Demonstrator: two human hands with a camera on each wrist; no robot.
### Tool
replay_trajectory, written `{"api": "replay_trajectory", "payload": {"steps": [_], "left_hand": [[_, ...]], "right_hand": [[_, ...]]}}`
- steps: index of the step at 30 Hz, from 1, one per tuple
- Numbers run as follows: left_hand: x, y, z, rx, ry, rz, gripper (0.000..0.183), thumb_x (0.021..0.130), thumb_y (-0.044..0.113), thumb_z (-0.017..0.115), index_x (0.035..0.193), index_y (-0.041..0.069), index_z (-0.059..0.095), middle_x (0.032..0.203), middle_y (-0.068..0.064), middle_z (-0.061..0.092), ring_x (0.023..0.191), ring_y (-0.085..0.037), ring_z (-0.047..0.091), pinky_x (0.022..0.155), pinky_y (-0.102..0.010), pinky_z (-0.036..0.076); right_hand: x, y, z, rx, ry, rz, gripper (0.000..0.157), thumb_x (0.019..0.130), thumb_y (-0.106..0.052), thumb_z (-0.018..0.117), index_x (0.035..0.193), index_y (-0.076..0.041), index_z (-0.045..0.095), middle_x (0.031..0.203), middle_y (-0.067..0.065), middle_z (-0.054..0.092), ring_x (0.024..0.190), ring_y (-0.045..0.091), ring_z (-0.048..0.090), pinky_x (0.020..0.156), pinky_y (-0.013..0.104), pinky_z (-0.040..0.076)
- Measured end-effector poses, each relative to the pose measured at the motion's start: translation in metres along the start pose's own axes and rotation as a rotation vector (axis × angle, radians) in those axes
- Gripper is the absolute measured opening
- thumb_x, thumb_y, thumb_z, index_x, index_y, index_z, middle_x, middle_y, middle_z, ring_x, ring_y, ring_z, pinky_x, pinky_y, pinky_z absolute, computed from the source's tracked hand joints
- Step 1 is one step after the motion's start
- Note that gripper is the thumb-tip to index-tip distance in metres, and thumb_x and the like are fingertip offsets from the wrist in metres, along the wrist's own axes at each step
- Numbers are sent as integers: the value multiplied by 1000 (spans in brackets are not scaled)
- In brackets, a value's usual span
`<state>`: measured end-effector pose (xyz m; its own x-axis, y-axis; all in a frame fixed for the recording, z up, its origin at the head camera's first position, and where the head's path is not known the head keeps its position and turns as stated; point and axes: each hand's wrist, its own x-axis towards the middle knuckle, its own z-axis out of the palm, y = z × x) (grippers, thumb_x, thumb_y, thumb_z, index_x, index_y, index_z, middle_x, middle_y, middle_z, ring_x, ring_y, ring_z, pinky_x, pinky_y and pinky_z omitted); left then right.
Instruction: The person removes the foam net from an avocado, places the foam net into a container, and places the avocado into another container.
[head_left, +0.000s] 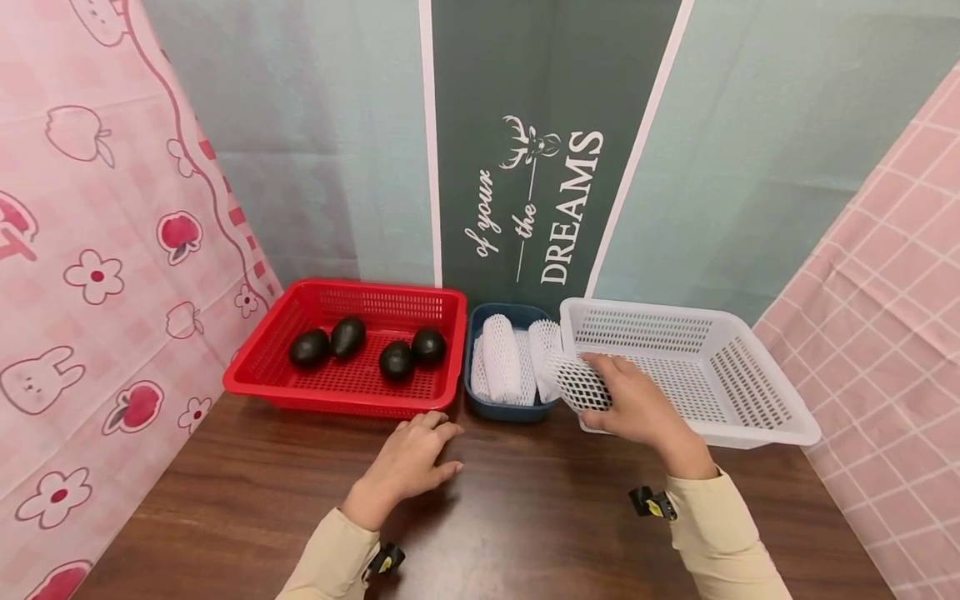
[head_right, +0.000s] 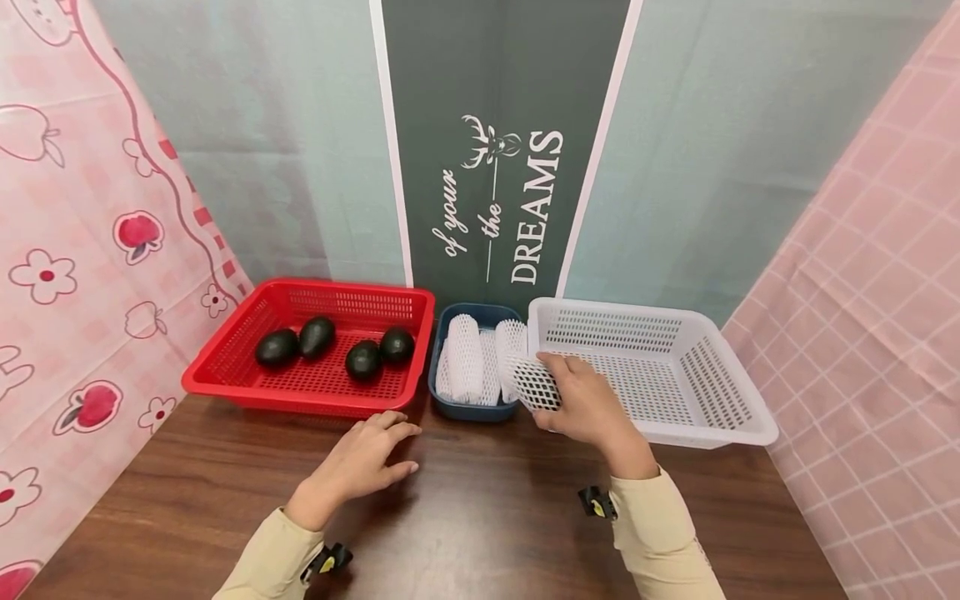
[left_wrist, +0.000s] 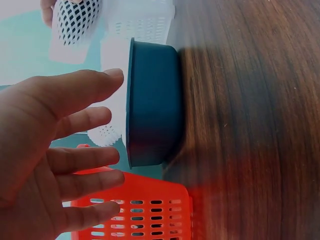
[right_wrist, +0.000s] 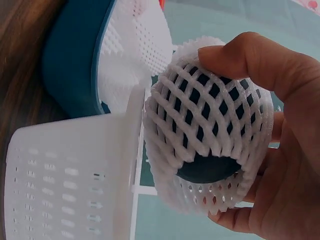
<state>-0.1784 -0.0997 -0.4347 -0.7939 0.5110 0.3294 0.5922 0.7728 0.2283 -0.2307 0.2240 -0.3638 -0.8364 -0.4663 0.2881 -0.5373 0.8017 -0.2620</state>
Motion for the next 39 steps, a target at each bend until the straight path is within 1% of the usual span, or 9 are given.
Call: {"api": "replay_trajectory", "payload": {"steps": [5,8,14,20,26,30,34,39], "left_hand": [[-4,-2,0,-4,37,26,40,71,29,78,102,7,67,101,-13,57,91,-29,56,71,-45,45],[-6,-5,-1,-13,43,18,39,70,28,78,102,8,67,99,-12,57,89,-29,56,70,-44,45],[-9,-9,-3,3,21,-19,37,72,27,77,103,9,67,99,-9,57,89,-27,56,70,-42,45],[-13,-13,-4,4,0,-40,38,73,28,77,104,9,67,98,-8,57,89,-27,56,70,-42,45],[-16,-17,-7,0,12,-48,38,72,28,77,103,9,67,96,-8,57,87,-28,57,68,-43,45],[-19,-20,-7,3,25,-54,37,71,26,78,101,8,67,94,-7,57,85,-28,57,67,-43,46],[-23,-22,-7,4,22,-60,37,71,26,78,101,7,67,94,-7,57,85,-27,58,68,-43,46],[-27,-26,-8,1,15,-85,37,71,26,78,101,8,67,96,-7,58,87,-27,58,70,-44,46]], "right_hand": [[1,-7,2,6,-6,-10,80,62,-24,79,130,0,45,120,22,53,106,37,50,87,52,39],[1,-11,4,16,-5,-24,80,61,-24,80,130,0,46,120,21,54,107,36,50,86,52,40],[3,-19,9,47,-7,-54,78,60,-23,80,128,-2,49,117,18,56,103,32,52,86,48,41],[3,-26,16,25,-9,-87,73,59,-24,79,123,-4,52,109,15,57,97,30,54,81,46,43],[3,-33,20,27,-20,-130,71,59,-26,81,122,-4,54,110,14,57,99,30,54,82,45,43],[3,-37,25,31,-38,-139,70,60,-26,80,122,-5,54,109,13,57,98,29,55,82,44,43],[3,-39,32,30,-53,-145,70,60,-26,79,122,-6,54,108,12,57,97,29,55,82,44,44],[2,-41,40,28,-40,-175,69,59,-25,80,121,-6,54,106,11,57,96,28,55,81,44,44]]}}
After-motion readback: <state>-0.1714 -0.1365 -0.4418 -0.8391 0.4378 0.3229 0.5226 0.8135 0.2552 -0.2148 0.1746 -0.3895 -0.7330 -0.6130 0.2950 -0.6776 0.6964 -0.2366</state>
